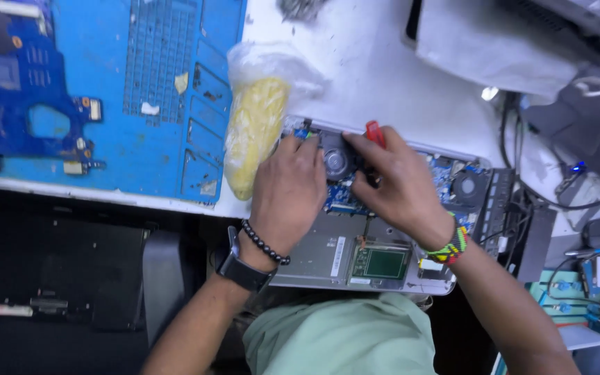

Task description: The person uses a screwdriver to remove screws securing the cooling fan and heat sink to the laptop motherboard, then carefully lifts the components out.

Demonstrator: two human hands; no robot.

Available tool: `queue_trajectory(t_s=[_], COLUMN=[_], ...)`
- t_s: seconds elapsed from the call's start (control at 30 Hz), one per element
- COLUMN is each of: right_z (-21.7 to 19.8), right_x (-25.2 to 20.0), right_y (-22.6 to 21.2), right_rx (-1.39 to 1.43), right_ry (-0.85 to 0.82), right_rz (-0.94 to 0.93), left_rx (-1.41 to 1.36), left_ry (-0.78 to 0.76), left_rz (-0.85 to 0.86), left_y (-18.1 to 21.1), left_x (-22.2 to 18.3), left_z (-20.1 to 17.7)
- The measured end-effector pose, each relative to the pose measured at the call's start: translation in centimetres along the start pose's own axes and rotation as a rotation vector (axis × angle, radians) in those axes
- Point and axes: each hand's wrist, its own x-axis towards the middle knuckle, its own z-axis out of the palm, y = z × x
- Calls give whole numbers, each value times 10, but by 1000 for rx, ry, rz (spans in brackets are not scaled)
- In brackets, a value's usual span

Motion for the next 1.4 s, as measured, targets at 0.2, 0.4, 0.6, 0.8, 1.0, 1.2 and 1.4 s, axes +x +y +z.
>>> queue_trajectory(t_s=[0.2,0.4,0.6,0.8,1.0,1.2,1.4], right_z=[-8,-14,-25,-24,-22,-4,12], right_x=[8,14,19,17,11,3,0], right_y=[-15,-19,-24,-20,-25,-13,-9], right_rx=[-104,-157,-23,12,0,-24,-4], right_ry=[-178,-296,-316,-332,-285,-151,-116], right_rz=[124,121,114,77,97,96,148], left_rx=[-7,-53,-41,25,-23,-5,29], left_ry=[-100,-144,-139,-37,-6,-14,-123], left_rz=[-122,-156,-187,-133,-102,-49,-94], left_y=[11,10,7,4,1,-4,-3], left_x=[3,4,2,0,-1,-3,-2], left_z=[-8,-4,2,10,15,13,10])
